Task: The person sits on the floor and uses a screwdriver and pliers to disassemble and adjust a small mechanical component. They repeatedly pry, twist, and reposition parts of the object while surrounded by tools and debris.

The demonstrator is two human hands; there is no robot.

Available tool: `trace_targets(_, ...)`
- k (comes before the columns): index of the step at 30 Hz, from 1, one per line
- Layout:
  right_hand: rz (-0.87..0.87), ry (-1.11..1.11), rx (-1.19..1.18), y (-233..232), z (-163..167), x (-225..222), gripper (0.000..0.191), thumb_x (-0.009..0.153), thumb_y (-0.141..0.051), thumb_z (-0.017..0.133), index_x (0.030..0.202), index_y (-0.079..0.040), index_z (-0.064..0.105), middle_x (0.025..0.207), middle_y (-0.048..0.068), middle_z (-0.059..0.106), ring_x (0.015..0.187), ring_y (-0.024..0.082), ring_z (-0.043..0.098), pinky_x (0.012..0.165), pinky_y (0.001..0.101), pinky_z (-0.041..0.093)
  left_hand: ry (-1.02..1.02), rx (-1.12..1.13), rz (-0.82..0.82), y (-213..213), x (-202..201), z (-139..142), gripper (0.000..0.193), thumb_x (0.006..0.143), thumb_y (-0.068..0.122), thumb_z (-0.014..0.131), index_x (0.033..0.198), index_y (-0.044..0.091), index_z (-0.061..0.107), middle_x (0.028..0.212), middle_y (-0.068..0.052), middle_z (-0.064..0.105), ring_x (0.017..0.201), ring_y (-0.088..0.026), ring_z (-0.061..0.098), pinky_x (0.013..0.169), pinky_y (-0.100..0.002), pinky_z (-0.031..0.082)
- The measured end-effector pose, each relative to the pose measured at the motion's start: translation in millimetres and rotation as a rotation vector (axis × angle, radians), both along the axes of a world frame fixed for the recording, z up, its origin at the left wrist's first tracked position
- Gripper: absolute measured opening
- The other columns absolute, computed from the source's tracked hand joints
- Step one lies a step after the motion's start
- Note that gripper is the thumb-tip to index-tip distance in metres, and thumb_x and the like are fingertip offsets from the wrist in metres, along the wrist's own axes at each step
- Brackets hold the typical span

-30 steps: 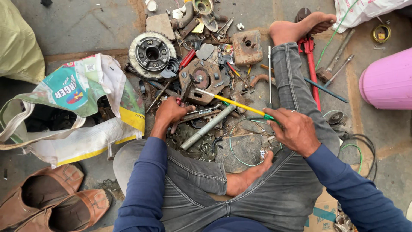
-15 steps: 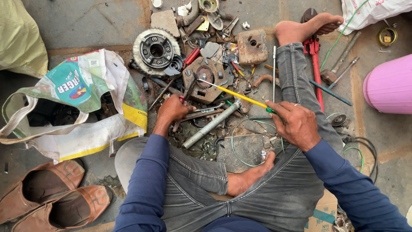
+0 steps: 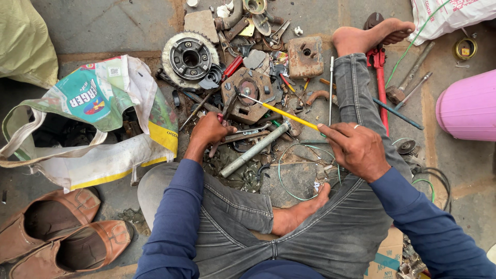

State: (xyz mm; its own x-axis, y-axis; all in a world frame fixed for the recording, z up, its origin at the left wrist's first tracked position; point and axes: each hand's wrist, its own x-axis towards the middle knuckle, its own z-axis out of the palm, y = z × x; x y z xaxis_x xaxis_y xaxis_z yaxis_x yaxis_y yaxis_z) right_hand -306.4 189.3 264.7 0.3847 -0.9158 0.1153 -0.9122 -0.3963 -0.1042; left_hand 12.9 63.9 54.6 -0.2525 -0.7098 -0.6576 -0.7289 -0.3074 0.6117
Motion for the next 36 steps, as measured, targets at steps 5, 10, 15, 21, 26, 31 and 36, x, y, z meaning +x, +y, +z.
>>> trace_targets(5, -0.063, -0.144, 0.173, -7.3, -0.1, -7.4, 0.036, 0.086, -0.016, 0.077, 0.122, -0.012, 0.074, 0.090, 0.010, 0.072, 0.075, 0.030, 0.071, 0.064, 0.0411, 0.055, -0.008, 0.005, -0.014, 0.4, -0.4, -0.2, 0.037, 0.075, 0.040, 0.089, 0.085, 0.008, 0.073, 0.069, -0.006, 0.074, 0.065, -0.019, 0.072, 0.068, -0.039, 0.053)
trace_targets(10, -0.225, -0.237, 0.473, -37.1, -0.3, -22.8, 0.034, 0.095, -0.030, 0.068, 0.120, -0.008, 0.072, 0.080, 0.014, 0.076, 0.073, 0.028, 0.076, 0.068, 0.0390, 0.058, -0.023, 0.003, -0.028, 2.2, 2.1, -2.2, 0.034, 0.076, 0.039, 0.089, 0.086, 0.010, 0.074, 0.072, -0.006, 0.075, 0.069, -0.019, 0.073, 0.070, -0.039, 0.053)
trace_targets(15, -0.290, -0.049, 0.556, -66.9, 0.3, -33.0, 0.034, 0.096, -0.039, 0.066, 0.106, -0.008, 0.078, 0.075, 0.012, 0.075, 0.072, 0.030, 0.075, 0.070, 0.0408, 0.057, -0.027, -0.040, -0.039, -3.7, 0.7, -7.8, 0.035, 0.076, 0.038, 0.089, 0.086, 0.009, 0.074, 0.073, -0.008, 0.075, 0.072, -0.022, 0.074, 0.072, -0.041, 0.054)
trace_targets(21, -0.039, 0.060, 0.193, -64.6, 15.3, -18.8, 0.027, 0.082, -0.026, 0.075, 0.103, -0.010, 0.073, 0.093, 0.010, 0.074, 0.082, 0.034, 0.071, 0.069, 0.0464, 0.055, -0.038, -0.024, -0.023, -4.7, 1.2, -7.4, 0.036, 0.075, 0.039, 0.090, 0.088, 0.009, 0.073, 0.074, -0.008, 0.075, 0.073, -0.023, 0.074, 0.071, -0.042, 0.053)
trace_targets(26, -0.045, 0.116, 0.201, -67.2, 20.6, -10.4, 0.043, 0.080, -0.029, 0.078, 0.115, -0.006, 0.071, 0.093, 0.015, 0.071, 0.078, 0.039, 0.069, 0.066, 0.0513, 0.053, 0.008, -0.030, -0.023, -5.0, 1.8, -7.5, 0.029, 0.077, 0.034, 0.087, 0.087, 0.009, 0.075, 0.072, -0.008, 0.075, 0.069, -0.021, 0.075, 0.069, -0.040, 0.054)
trace_targets(31, -0.265, 0.279, 0.384, -78.2, 14.3, -17.0, 0.030, 0.092, -0.039, 0.076, 0.112, -0.016, 0.074, 0.076, 0.017, 0.070, 0.075, 0.038, 0.070, 0.071, 0.0509, 0.055, -0.005, -0.044, -0.032, -6.8, -0.7, -13.2, 0.028, 0.078, 0.034, 0.087, 0.086, 0.010, 0.075, 0.073, -0.008, 0.075, 0.070, -0.022, 0.074, 0.070, -0.040, 0.054)
trace_targets(36, -0.068, 0.100, 0.122, -70.2, 11.1, -19.7, 0.033, 0.081, -0.037, 0.072, 0.101, -0.011, 0.069, 0.083, 0.015, 0.071, 0.076, 0.040, 0.069, 0.065, 0.0534, 0.052, 0.030, -0.019, -0.035, -8.1, -0.9, -18.1, 0.029, 0.075, 0.036, 0.087, 0.085, 0.011, 0.075, 0.074, -0.008, 0.076, 0.070, -0.022, 0.076, 0.071, -0.040, 0.055)
